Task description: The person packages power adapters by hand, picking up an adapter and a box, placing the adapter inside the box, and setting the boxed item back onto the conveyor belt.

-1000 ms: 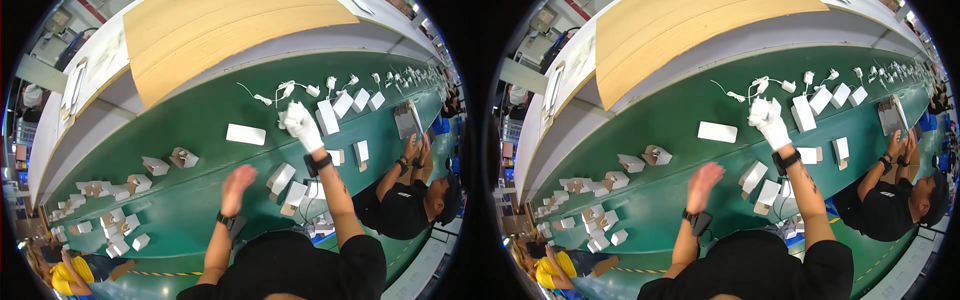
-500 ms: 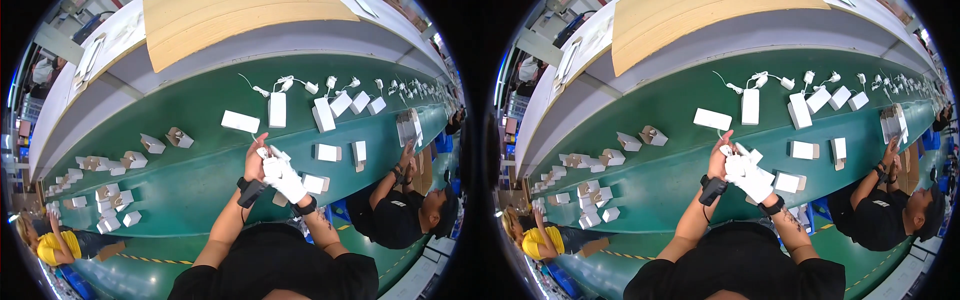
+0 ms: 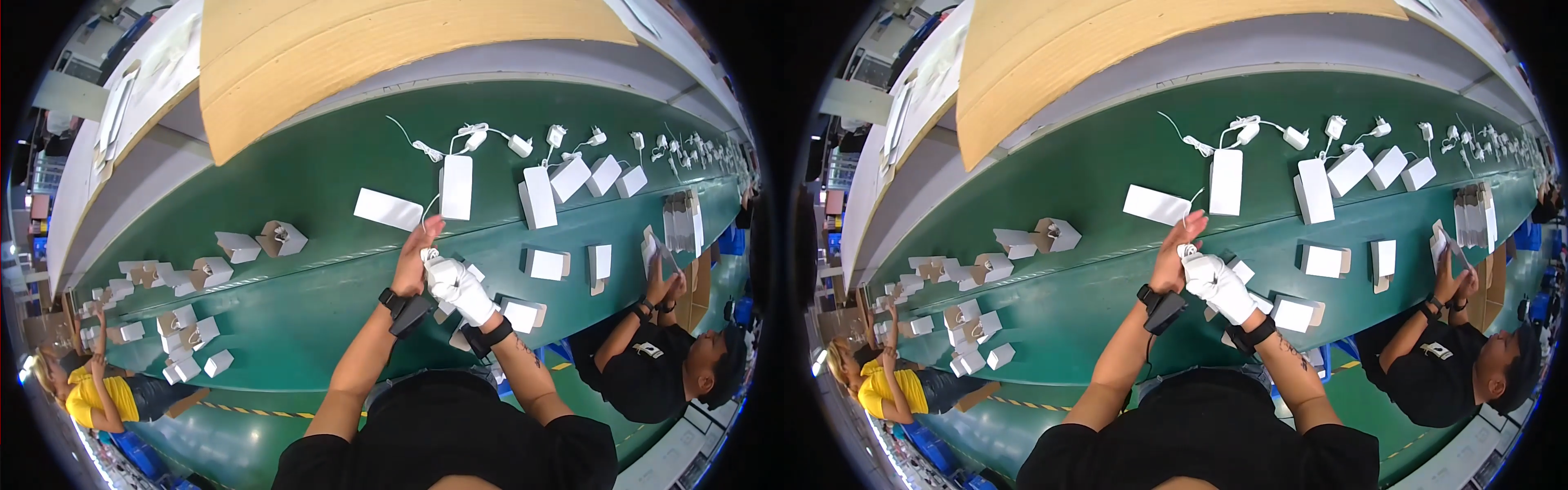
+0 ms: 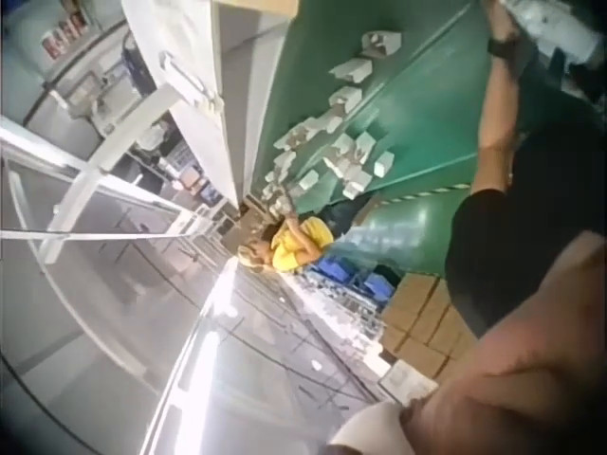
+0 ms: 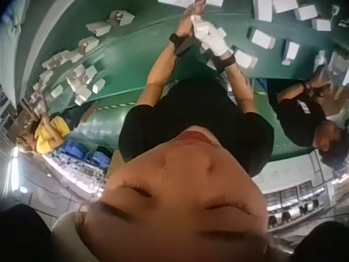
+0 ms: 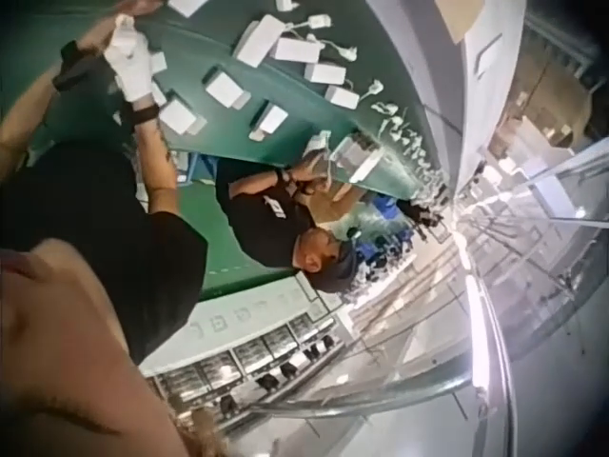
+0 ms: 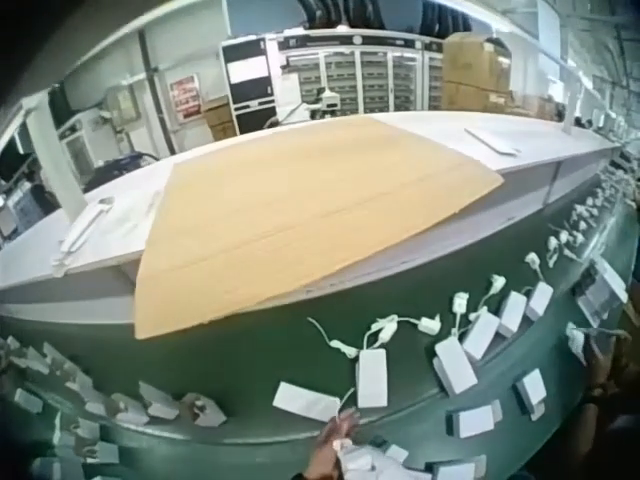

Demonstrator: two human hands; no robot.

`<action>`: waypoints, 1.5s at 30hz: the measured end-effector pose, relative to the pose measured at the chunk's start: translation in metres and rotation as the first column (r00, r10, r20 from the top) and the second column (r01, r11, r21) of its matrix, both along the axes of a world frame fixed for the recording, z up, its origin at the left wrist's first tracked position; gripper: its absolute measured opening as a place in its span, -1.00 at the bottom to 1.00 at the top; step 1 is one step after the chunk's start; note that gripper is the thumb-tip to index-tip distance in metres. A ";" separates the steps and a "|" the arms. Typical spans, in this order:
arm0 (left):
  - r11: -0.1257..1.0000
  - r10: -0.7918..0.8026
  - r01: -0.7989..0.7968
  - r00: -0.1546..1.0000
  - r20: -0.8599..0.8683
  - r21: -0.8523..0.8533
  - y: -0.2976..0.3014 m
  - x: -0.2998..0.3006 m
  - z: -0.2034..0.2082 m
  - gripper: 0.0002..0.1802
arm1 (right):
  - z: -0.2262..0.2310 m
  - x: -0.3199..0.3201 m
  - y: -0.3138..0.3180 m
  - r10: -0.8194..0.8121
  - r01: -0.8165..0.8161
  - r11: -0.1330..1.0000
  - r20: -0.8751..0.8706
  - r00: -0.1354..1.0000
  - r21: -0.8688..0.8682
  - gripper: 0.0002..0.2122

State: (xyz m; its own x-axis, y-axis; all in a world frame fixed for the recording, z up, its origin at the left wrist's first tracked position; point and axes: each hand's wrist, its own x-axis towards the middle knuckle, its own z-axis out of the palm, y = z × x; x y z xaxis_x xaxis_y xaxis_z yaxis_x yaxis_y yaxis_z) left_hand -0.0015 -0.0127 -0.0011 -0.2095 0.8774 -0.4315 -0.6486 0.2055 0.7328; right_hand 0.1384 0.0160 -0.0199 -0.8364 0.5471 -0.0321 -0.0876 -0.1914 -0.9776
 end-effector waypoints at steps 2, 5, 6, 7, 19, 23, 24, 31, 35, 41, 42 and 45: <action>0.997 0.075 -0.063 0.946 -0.315 0.048 0.004 -0.017 -0.019 -0.41 | -0.001 -0.008 0.001 0.054 -0.061 0.996 -0.109 0.993 -0.060 -0.78; 1.000 0.003 0.005 0.373 -0.928 0.005 0.014 -0.059 -0.024 -0.24 | 0.024 -0.002 -0.001 -0.362 0.376 0.908 0.103 0.926 -0.187 -0.66; 0.996 -0.078 0.023 -0.333 -0.940 -0.091 0.018 -0.080 -0.018 -0.13 | 0.029 0.002 0.004 -0.370 0.383 0.905 0.104 0.923 -0.186 -0.66; 0.996 -0.078 0.021 -0.337 -0.938 -0.091 0.017 -0.099 -0.019 -0.13 | 0.031 0.009 0.010 -0.347 0.351 0.904 0.060 0.936 -0.243 -0.63; 0.803 -0.524 0.596 0.698 -0.488 -0.010 0.003 -0.130 -0.007 -0.03 | 0.093 0.027 0.003 -0.206 -0.066 0.667 -0.269 0.941 -0.742 -0.27; 0.769 -0.541 0.638 0.682 -0.493 0.039 -0.011 -0.118 0.016 -0.07 | 0.087 0.018 0.001 -0.129 -0.102 0.718 -0.277 0.952 -0.688 -0.35; 0.747 -0.555 0.664 0.647 -0.523 0.028 -0.012 -0.114 0.021 -0.06 | 0.082 0.016 0.004 -0.109 -0.078 0.756 -0.243 0.964 -0.650 -0.38; 0.730 -0.410 0.681 0.374 -0.832 -0.054 -0.028 -0.084 0.043 -0.02 | 0.114 -0.014 0.018 -0.006 -0.336 0.772 0.535 0.845 0.539 -0.56; 0.797 -0.337 0.603 0.384 -0.860 -0.044 -0.037 -0.071 0.037 -0.06 | 0.116 -0.024 0.028 -0.234 -0.508 0.380 0.612 0.756 0.773 -0.67; 0.834 -0.300 0.550 0.518 -0.801 0.043 -0.024 -0.060 0.029 -0.10 | 0.080 -0.039 0.039 -0.070 -0.434 0.388 0.496 0.866 0.813 -0.83; 0.835 -0.301 0.549 0.519 -0.800 0.042 -0.024 -0.065 0.023 -0.10 | 0.068 -0.044 0.043 -0.068 -0.435 0.389 0.496 0.866 0.812 -0.83; 0.921 -0.209 0.387 0.572 -0.793 0.036 -0.034 -0.093 -0.011 -0.13 | 0.033 -0.061 0.078 0.087 -0.034 0.526 -0.015 0.996 0.850 -0.85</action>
